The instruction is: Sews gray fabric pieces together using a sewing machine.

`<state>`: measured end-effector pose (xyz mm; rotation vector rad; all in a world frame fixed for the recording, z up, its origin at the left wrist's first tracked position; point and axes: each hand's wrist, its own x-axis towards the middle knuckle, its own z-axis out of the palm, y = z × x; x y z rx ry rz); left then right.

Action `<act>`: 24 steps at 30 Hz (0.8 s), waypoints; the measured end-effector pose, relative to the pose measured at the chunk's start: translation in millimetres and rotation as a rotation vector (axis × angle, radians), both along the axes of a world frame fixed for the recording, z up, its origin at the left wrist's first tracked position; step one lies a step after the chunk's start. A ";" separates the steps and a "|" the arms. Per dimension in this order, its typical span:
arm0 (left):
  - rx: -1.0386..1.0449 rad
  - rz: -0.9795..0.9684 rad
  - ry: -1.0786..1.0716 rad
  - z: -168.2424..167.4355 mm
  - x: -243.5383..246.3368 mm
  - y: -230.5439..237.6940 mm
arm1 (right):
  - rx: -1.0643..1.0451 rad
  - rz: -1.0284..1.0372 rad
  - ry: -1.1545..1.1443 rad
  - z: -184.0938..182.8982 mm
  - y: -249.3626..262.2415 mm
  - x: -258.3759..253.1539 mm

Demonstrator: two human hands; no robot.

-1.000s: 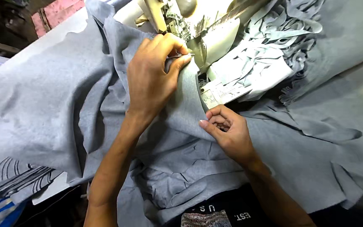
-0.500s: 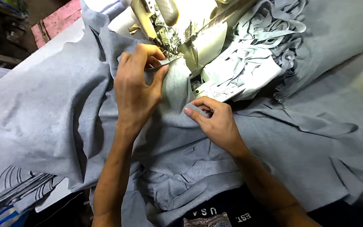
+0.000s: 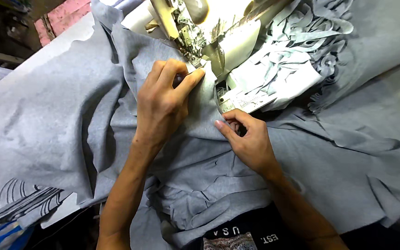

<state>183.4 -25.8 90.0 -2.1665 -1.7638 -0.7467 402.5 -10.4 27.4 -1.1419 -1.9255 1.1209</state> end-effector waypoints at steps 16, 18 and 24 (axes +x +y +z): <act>-0.195 0.233 -0.085 -5.4 20.3 -32.1 | 0.092 0.022 0.126 3.3 4.1 -9.5; -0.220 0.250 -0.088 -5.6 23.6 -34.4 | 0.088 0.026 0.145 4.3 3.8 -6.1; -0.262 0.280 -0.106 -5.2 32.2 -37.2 | 0.088 0.027 0.177 7.5 7.6 1.2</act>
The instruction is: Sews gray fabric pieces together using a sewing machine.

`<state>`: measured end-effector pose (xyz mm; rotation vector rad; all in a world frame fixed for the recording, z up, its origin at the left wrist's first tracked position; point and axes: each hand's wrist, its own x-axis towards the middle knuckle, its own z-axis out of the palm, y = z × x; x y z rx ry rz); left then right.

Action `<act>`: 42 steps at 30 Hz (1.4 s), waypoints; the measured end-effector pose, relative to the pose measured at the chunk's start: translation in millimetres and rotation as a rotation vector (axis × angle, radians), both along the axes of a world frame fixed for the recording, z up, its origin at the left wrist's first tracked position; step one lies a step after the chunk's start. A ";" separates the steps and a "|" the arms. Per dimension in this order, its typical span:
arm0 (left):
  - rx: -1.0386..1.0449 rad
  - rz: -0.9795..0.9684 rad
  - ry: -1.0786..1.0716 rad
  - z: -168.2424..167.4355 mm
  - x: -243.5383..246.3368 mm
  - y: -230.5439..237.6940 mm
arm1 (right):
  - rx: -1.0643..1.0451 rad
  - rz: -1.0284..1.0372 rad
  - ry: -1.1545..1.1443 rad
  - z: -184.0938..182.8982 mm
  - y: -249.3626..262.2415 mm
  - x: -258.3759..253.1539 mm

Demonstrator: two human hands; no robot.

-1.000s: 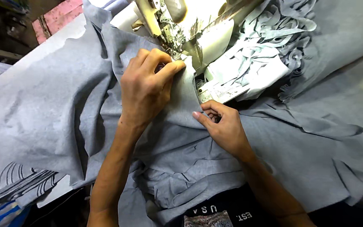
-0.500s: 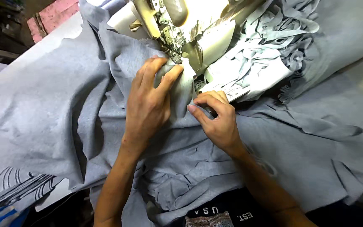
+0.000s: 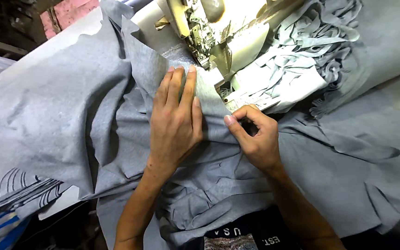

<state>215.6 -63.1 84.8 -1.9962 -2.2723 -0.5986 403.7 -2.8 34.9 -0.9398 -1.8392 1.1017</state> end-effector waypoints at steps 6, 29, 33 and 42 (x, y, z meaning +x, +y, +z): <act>-0.022 -0.016 0.000 -1.7 11.1 -2.0 | 0.012 0.003 0.026 0.4 -0.6 11.1; 0.008 0.005 -0.092 4.5 20.1 5.2 | 0.071 0.051 0.072 -8.0 14.8 14.9; 0.042 0.001 -0.109 6.7 16.5 7.3 | 0.073 0.048 0.083 -10.8 15.8 17.0; 0.070 0.090 -0.139 20.8 6.4 35.6 | 0.073 0.058 0.098 -10.0 11.9 18.2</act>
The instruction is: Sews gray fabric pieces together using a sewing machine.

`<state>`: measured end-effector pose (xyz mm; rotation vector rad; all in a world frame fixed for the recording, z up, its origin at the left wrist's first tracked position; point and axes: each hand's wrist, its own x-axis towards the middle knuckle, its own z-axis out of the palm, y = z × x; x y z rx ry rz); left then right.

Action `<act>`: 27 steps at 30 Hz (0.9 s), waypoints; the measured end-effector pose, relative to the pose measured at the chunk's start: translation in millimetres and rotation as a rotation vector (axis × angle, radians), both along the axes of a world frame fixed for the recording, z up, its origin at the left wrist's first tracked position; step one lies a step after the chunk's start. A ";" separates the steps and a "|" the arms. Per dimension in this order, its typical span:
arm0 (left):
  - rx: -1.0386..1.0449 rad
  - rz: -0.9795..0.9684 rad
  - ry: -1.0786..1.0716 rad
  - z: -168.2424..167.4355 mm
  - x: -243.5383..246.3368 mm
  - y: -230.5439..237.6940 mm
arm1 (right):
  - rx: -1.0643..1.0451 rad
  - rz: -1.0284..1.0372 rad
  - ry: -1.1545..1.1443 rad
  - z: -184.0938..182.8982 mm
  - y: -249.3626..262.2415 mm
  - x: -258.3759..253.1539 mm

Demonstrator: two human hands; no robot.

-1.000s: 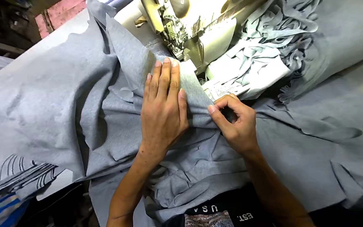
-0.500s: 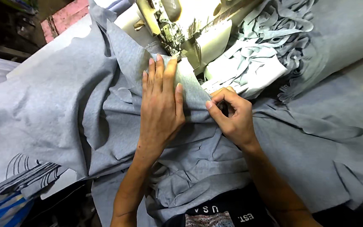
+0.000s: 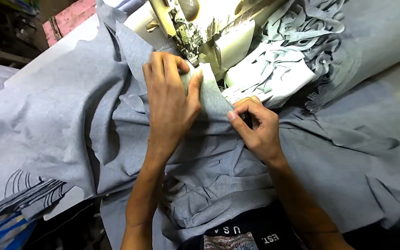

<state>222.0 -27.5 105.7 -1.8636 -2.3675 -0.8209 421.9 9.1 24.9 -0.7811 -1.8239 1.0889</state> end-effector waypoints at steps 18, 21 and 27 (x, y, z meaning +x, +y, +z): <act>0.046 -0.014 0.035 -2.9 8.7 1.8 | 0.005 -0.014 -0.007 1.1 -4.4 4.2; 0.067 -0.042 0.053 -3.1 10.4 -4.9 | 0.004 -0.014 -0.009 1.1 -4.3 4.6; 0.067 -0.028 0.012 0.0 3.5 7.1 | 0.005 -0.020 -0.011 1.7 -4.4 4.6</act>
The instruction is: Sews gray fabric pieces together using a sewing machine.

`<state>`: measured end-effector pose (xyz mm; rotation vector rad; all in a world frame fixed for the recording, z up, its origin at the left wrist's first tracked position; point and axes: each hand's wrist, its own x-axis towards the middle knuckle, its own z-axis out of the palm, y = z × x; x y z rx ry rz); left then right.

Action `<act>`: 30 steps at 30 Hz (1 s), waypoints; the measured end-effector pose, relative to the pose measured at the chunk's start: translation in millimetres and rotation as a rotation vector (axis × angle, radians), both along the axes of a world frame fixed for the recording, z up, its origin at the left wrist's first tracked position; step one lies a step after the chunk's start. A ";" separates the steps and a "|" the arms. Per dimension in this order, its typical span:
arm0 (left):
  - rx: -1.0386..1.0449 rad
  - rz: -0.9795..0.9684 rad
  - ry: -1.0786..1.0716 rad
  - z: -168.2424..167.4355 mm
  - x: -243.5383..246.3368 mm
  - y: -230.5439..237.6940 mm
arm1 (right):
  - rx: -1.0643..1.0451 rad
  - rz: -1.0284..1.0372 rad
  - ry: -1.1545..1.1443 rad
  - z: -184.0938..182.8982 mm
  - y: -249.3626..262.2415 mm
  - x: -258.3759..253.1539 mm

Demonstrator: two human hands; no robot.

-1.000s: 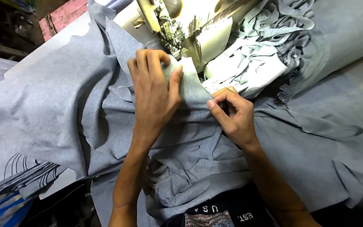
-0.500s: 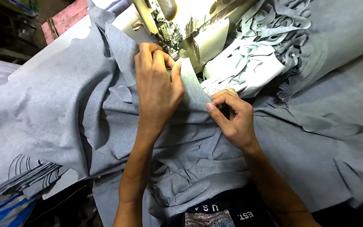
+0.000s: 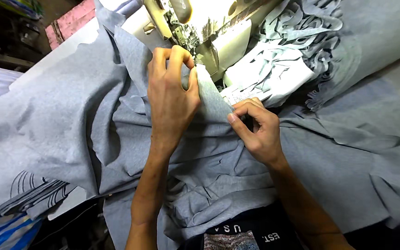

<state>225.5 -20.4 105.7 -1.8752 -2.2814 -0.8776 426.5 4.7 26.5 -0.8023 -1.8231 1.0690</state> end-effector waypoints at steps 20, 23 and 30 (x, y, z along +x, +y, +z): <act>-0.106 0.044 0.261 -28.1 10.5 -37.9 | -0.007 0.004 -0.028 -1.6 4.9 -5.4; -0.105 0.067 0.251 -31.9 13.9 -35.6 | 0.003 0.010 -0.027 -1.0 6.8 -7.7; -0.129 0.089 0.237 -29.3 15.3 -29.0 | 0.002 0.021 -0.003 -0.4 14.8 -15.0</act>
